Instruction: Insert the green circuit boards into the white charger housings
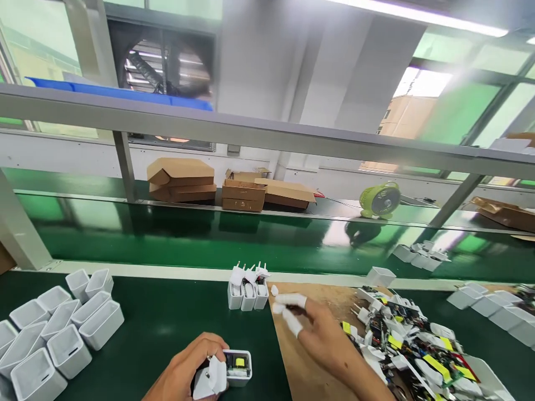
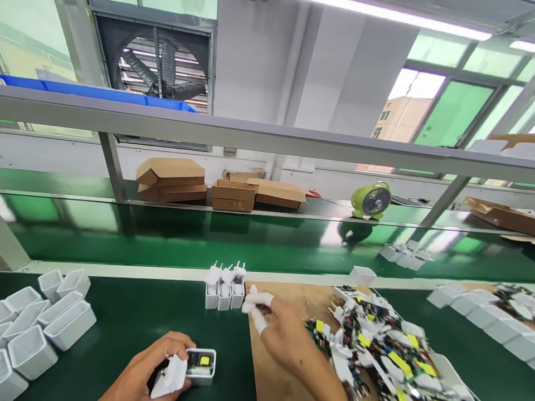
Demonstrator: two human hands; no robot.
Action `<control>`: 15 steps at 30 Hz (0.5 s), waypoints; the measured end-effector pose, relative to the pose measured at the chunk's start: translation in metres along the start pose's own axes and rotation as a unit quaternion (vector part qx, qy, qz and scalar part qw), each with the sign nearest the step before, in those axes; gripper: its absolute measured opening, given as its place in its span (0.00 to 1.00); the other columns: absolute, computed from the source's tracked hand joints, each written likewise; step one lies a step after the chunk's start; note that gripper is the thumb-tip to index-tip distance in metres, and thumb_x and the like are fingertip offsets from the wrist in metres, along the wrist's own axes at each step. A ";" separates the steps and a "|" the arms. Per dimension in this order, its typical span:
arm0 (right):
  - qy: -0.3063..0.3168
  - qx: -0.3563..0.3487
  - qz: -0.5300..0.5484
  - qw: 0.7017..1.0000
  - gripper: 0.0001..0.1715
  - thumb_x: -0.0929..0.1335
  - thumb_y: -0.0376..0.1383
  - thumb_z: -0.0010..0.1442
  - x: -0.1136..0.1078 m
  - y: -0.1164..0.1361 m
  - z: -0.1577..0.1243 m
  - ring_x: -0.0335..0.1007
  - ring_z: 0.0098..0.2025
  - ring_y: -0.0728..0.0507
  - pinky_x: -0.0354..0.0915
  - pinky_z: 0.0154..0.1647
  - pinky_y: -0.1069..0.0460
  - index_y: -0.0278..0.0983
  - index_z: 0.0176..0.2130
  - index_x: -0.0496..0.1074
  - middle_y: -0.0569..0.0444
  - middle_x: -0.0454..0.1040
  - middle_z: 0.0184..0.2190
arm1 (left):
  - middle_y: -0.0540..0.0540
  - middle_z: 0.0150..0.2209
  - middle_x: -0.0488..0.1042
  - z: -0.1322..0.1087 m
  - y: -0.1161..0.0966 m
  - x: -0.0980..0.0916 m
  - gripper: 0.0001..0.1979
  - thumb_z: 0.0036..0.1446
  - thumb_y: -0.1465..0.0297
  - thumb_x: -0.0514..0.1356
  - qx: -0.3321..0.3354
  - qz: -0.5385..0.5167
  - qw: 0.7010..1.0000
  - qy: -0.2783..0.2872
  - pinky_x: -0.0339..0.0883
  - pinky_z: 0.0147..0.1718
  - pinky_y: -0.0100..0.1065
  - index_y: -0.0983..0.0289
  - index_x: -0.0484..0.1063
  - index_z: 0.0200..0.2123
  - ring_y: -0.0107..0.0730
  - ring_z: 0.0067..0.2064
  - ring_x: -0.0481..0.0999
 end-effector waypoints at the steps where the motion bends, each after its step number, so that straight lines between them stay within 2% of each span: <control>1: 0.019 -0.025 0.034 0.999 0.14 0.64 0.37 0.71 0.007 0.018 -0.011 0.79 0.49 0.43 0.73 0.55 0.51 0.40 0.49 0.77 0.51 0.82 0.46 | 0.57 0.51 0.78 0.001 -0.002 0.000 0.09 0.64 0.70 0.65 0.006 0.003 1.000 0.007 0.71 0.43 0.29 0.56 0.71 0.47 0.35 0.44 0.79; 4: 0.037 -0.096 0.163 0.981 0.12 0.66 0.38 0.71 0.021 0.064 -0.037 0.80 0.47 0.46 0.73 0.52 0.53 0.45 0.51 0.78 0.55 0.82 0.46 | 0.56 0.51 0.78 0.002 -0.009 0.000 0.13 0.63 0.76 0.63 0.027 0.012 0.999 0.014 0.70 0.43 0.29 0.56 0.70 0.48 0.34 0.44 0.79; 7: 0.041 -0.147 0.200 0.968 0.12 0.66 0.34 0.70 0.031 0.089 -0.045 0.78 0.48 0.47 0.72 0.53 0.53 0.45 0.49 0.78 0.55 0.81 0.47 | 0.55 0.50 0.77 0.003 -0.013 0.000 0.13 0.63 0.78 0.61 0.042 0.012 0.999 0.013 0.70 0.43 0.29 0.56 0.69 0.47 0.33 0.43 0.78; 11: 0.063 -0.143 0.187 0.970 0.12 0.66 0.35 0.71 0.041 0.084 -0.042 0.76 0.52 0.45 0.73 0.54 0.52 0.43 0.48 0.79 0.50 0.76 0.52 | 0.55 0.49 0.77 0.002 -0.020 -0.002 0.13 0.63 0.78 0.61 0.064 0.017 0.998 -0.001 0.69 0.39 0.27 0.57 0.70 0.47 0.31 0.41 0.78; 15: 0.107 -0.163 0.146 0.970 0.17 0.69 0.35 0.69 0.047 0.081 -0.046 0.76 0.52 0.45 0.71 0.58 0.52 0.47 0.56 0.77 0.53 0.76 0.55 | 0.57 0.49 0.78 0.001 -0.021 -0.002 0.12 0.65 0.78 0.61 0.071 0.013 0.997 -0.011 0.71 0.40 0.29 0.58 0.70 0.48 0.35 0.43 0.80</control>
Point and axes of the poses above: each hand's wrist, its own z-axis towards the middle knuckle, its own x-axis out of the palm, y = z × x, the point moved 10 cm from there along z, towards the middle knuckle
